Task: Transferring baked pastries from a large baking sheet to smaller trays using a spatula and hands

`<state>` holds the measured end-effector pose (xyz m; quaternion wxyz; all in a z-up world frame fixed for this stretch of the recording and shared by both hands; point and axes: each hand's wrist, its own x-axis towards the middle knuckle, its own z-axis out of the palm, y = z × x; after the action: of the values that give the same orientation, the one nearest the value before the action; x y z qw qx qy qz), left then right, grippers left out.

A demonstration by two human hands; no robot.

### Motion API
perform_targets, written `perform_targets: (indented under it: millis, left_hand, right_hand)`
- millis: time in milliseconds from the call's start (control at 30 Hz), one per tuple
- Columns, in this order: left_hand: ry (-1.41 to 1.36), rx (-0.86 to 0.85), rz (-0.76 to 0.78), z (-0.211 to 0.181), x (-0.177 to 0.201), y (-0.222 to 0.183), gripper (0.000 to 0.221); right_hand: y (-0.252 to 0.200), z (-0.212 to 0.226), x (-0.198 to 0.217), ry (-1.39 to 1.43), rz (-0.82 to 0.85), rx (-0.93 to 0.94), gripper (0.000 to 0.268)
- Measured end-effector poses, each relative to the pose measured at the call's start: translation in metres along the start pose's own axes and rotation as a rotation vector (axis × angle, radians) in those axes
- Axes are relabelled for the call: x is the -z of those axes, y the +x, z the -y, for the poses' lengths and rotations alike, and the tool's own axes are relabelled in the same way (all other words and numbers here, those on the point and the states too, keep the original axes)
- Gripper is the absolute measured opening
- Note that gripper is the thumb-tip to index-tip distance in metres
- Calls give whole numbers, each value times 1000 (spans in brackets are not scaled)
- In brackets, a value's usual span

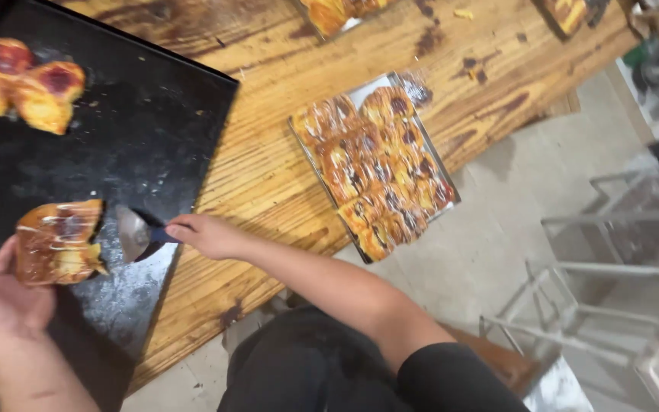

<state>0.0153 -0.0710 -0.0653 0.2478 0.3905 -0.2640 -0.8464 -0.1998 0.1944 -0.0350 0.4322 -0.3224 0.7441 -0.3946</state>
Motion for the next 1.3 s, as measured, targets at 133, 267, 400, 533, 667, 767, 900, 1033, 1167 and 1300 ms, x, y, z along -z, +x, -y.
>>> perform_targets:
  millis: [133, 267, 400, 533, 667, 767, 900, 1033, 1167, 1300]
  left_hand:
    - [511, -63, -173, 16, 87, 67, 31]
    - [2196, -785, -152, 32, 156, 98, 31]
    - [1102, -846, -82, 85, -83, -35, 26]
    - [979, -424, 174, 207, -158, -75, 38]
    - [801, -64, 342, 320, -189, -119, 28]
    - [862, 129, 244, 343, -237, -174, 32]
    - [886, 209, 88, 361, -271, -220, 28]
    - [868, 256, 7, 375, -286, -242, 36]
    - [772, 249, -63, 386, -294, -258, 29]
    - [763, 244, -137, 389, -308, -266, 30]
  right_hand:
    - [-87, -10, 49, 114, -59, 96, 47]
    - [-208, -22, 97, 437, -104, -112, 49]
    - [-309, -77, 113, 535, -267, -345, 54]
    - [-377, -160, 116, 824, -590, -419, 50]
    - [-423, -219, 144, 938, -659, -316, 50]
    - [-449, -267, 182, 905, -626, -347, 54]
    - [-469, -315, 232, 954, -580, -219, 49]
    - [-465, -321, 279, 988, -599, -169, 51]
    - [-455, -298, 311, 938, -562, -145, 52]
    - [-451, -298, 324, 921, -526, -156, 51]
